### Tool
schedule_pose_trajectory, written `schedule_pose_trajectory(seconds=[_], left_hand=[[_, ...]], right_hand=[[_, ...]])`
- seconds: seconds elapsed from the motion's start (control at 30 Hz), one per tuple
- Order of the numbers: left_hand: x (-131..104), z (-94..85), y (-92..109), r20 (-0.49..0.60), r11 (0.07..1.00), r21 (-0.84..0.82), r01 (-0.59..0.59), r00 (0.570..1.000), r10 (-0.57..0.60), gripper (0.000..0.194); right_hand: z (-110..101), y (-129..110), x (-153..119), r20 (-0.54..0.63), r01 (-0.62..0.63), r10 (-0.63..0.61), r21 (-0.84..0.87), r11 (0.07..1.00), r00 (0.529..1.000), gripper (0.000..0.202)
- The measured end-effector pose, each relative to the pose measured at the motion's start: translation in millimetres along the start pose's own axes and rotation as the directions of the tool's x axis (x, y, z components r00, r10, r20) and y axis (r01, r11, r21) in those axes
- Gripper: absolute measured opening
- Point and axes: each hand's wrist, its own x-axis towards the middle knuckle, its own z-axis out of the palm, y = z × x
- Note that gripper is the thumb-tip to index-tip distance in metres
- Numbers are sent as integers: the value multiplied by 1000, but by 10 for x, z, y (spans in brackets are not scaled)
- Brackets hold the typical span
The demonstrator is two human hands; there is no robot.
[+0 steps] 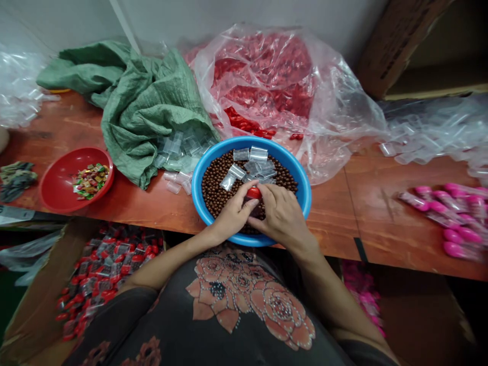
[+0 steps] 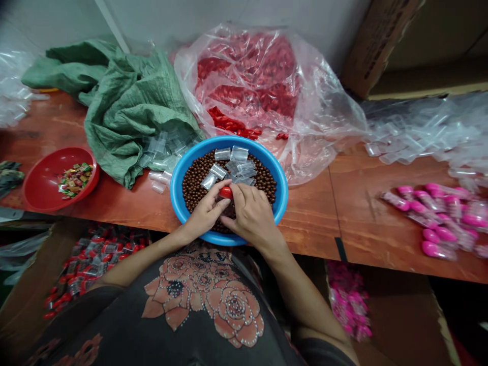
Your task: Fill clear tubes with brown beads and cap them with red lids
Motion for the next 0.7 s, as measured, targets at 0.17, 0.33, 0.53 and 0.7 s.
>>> schedule_pose_trajectory(seconds=[0.17,0.33,0.53,0.7], left_hand=[[-38,43,-40,-52,997,50,52,997,-50,47],[-87,37,-37,16,990,105,90,996,-93,53],[155,-303,6,307,891,454,-8,940,-148,38],[563,-239,-82,438,772,579,-263,899,-23,26]], right_hand=[[69,10,9,-13,-6,6,-14,1000,1000,54],[121,33,-42,-56,26,-28,-50,998,998,48],[-46,27,-285,283,-83,51,102,991,958,74],[-112,577,-285,294,-258,147,387,885,945,64]])
